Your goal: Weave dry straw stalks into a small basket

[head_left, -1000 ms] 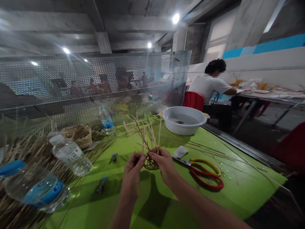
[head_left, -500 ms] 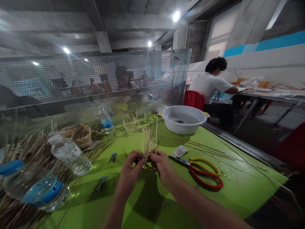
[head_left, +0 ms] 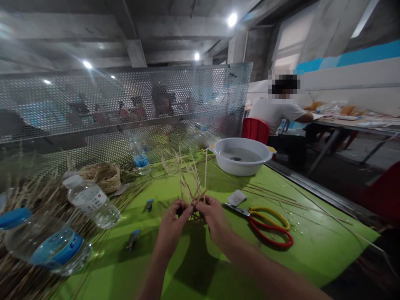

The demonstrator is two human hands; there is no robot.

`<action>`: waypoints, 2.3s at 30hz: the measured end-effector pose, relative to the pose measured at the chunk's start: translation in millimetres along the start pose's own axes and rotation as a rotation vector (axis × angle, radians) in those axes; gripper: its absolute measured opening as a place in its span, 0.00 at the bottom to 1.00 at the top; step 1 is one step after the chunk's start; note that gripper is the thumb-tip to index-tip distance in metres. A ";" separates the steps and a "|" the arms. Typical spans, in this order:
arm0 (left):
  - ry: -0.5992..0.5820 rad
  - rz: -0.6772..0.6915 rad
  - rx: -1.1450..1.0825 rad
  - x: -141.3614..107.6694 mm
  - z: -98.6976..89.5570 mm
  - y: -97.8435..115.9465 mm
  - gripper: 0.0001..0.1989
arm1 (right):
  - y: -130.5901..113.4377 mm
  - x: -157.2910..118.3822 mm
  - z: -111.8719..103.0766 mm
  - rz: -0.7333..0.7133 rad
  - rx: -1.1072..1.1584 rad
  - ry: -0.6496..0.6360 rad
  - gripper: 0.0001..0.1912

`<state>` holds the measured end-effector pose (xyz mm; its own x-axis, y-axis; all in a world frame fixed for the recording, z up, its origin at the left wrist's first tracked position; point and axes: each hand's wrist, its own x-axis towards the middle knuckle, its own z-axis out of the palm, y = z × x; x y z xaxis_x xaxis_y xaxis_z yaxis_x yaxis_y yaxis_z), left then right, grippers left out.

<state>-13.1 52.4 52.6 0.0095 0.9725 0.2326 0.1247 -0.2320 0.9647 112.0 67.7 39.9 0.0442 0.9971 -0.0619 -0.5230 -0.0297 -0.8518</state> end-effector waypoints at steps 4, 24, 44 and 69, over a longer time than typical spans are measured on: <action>0.072 -0.135 -0.119 -0.6 0.7 -2.1 0.16 | -1.5 -1.4 0.1 0.016 0.030 -0.084 0.10; 0.048 -0.111 -0.311 -1.5 4.1 3.4 0.11 | -3.6 0.7 -5.1 -0.013 -0.046 -0.204 0.09; 0.162 -0.123 -0.375 -2.1 9.2 -3.6 0.11 | -6.8 -1.8 -1.1 -0.044 -0.024 -0.157 0.08; 0.187 -0.137 -0.350 -2.4 10.8 -4.8 0.10 | -12.9 5.7 -6.1 -0.020 -0.166 -0.215 0.09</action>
<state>-2.9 51.4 46.1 -0.1679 0.9820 0.0864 -0.2324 -0.1246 0.9646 124.2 73.3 47.3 -0.1378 0.9891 0.0528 -0.3762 -0.0030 -0.9265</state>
